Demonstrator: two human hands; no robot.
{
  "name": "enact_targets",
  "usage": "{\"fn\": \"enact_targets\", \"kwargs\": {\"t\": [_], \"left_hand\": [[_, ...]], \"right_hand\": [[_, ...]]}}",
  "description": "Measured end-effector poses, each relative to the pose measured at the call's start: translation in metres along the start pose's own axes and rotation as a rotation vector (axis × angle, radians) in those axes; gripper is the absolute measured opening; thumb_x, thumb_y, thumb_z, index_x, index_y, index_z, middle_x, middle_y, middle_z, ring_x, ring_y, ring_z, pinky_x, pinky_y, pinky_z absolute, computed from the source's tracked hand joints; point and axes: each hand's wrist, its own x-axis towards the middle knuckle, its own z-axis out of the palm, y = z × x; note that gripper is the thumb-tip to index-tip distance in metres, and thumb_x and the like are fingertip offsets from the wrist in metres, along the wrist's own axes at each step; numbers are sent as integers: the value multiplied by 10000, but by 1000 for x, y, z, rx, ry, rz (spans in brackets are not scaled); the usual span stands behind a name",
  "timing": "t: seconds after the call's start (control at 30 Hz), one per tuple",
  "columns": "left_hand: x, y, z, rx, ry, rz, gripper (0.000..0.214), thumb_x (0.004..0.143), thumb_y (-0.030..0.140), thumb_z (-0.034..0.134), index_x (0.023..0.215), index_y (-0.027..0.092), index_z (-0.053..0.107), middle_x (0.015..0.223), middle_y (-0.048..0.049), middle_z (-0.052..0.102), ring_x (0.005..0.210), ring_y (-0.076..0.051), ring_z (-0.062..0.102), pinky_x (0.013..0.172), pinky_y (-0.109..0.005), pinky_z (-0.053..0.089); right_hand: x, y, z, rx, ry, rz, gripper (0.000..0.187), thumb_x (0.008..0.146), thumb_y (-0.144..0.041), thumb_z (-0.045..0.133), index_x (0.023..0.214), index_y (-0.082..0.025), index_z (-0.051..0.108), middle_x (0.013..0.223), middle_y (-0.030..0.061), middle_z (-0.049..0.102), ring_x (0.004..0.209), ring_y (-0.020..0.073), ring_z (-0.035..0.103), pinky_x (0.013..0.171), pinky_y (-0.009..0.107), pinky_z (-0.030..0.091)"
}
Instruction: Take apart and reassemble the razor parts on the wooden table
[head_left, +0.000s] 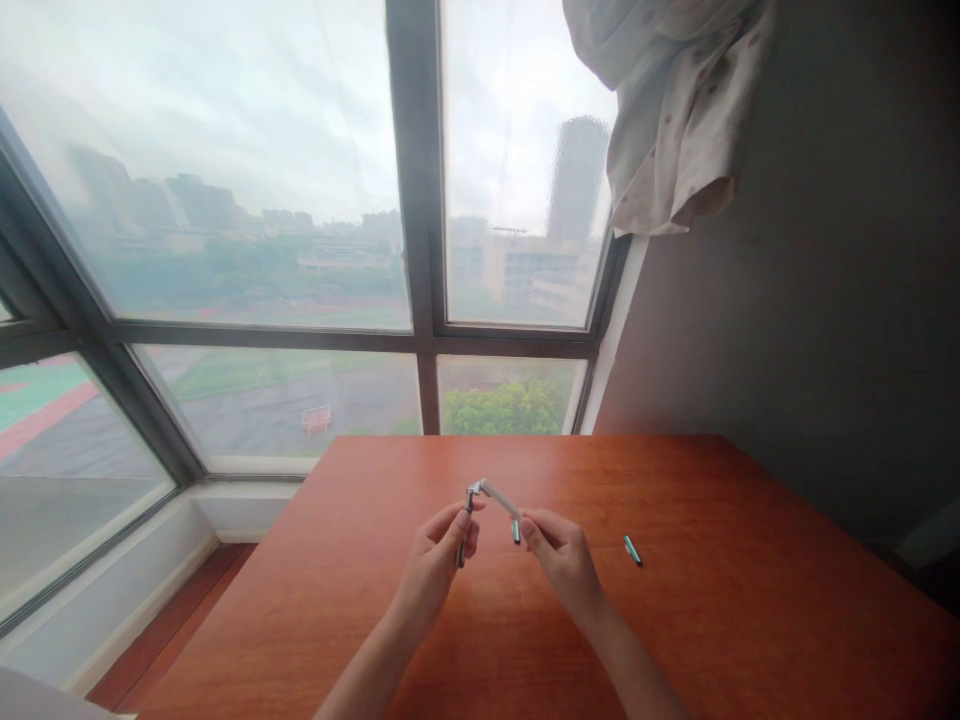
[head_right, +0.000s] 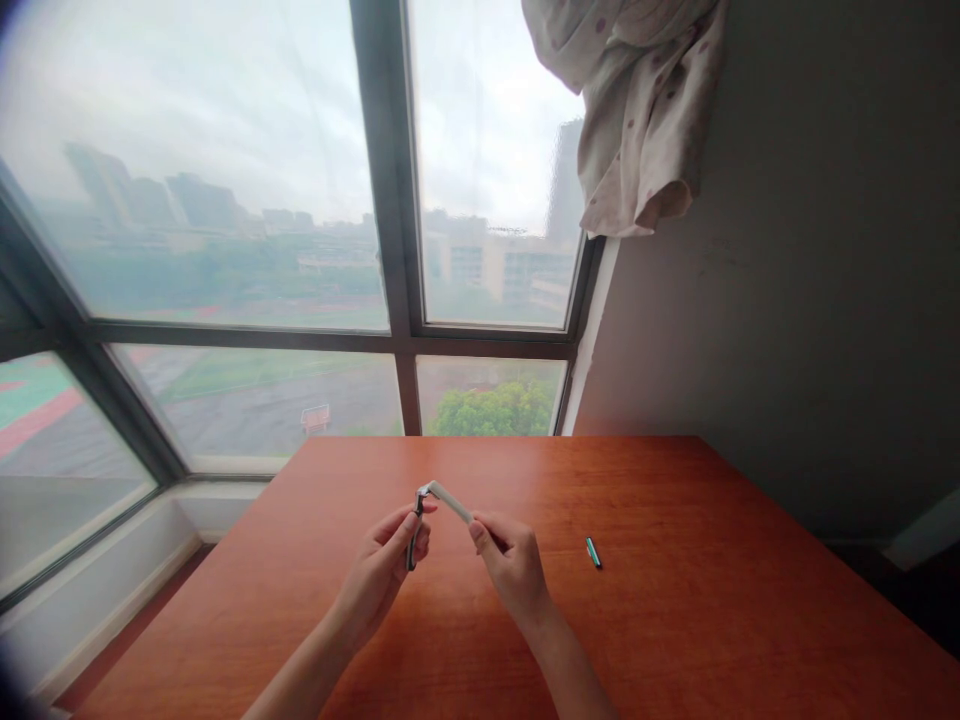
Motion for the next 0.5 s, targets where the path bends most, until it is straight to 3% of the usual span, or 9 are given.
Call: {"fn": "enact_targets", "kwargs": {"t": [0.5], "left_hand": [[2,-2,-1,5,34,-10,438,778,463,666,1071,138,685,610,9,480,573,-109,396,555,-239,283]], "right_hand": [[1,-4,-1,-45,59,9,376,911,-433,481,811,-143,698,678,25,596,648,156,539,605,232,404]]}}
